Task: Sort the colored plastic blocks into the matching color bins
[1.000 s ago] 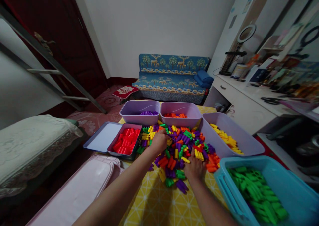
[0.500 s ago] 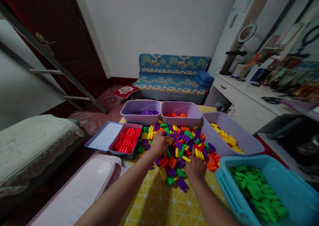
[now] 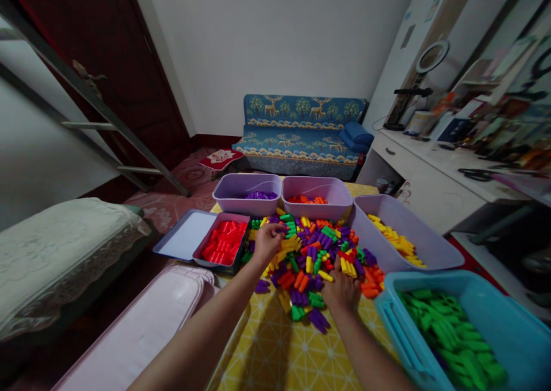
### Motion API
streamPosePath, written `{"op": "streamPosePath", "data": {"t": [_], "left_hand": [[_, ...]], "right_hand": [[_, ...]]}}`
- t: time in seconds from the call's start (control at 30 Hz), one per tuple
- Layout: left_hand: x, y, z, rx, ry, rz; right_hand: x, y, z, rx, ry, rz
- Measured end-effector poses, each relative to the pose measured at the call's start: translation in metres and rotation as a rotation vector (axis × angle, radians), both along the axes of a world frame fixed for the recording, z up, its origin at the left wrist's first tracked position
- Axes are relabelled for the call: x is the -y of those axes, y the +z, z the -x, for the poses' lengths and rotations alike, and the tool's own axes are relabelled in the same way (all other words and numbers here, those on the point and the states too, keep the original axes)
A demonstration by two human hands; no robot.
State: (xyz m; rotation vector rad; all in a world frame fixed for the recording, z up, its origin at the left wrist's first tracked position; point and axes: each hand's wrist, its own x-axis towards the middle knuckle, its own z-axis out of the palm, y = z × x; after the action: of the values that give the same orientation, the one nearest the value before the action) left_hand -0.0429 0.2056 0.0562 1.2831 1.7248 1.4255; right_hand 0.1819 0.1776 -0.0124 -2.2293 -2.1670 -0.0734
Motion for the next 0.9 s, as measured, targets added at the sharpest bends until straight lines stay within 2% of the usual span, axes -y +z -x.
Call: {"op": "streamPosePath", "data": {"t": [0.17, 0.27, 0.4, 0.53, 0.73, 0.9], "left_hand": [[-0.016, 0.018, 0.013, 0.651, 0.132, -0.167], [-0.022, 0.028, 0.020, 0.866, 0.151, -0.198], [-0.023, 0.037, 0.027, 0.924, 0.146, -0.203], [-0.026, 0.044, 0.035, 0.977, 0.140, -0.114], [-0.037, 0.058, 0.048, 0.989, 0.079, -0.077], [-0.035, 0.062, 0.049, 0.996, 0.038, -0.059]], "right_hand": [[0.000, 0.002, 0.002, -0.002, 0.010, 0.030], [0.001, 0.005, 0.003, 0.006, -0.012, 0.041], [0.002, 0.008, 0.003, 0.016, 0.006, 0.022], [0.002, 0.008, 0.001, 0.008, 0.023, 0.044], [0.003, 0.014, 0.004, 0.002, -0.006, 0.055], [0.004, 0.018, 0.005, 0.010, 0.002, 0.067]]}}
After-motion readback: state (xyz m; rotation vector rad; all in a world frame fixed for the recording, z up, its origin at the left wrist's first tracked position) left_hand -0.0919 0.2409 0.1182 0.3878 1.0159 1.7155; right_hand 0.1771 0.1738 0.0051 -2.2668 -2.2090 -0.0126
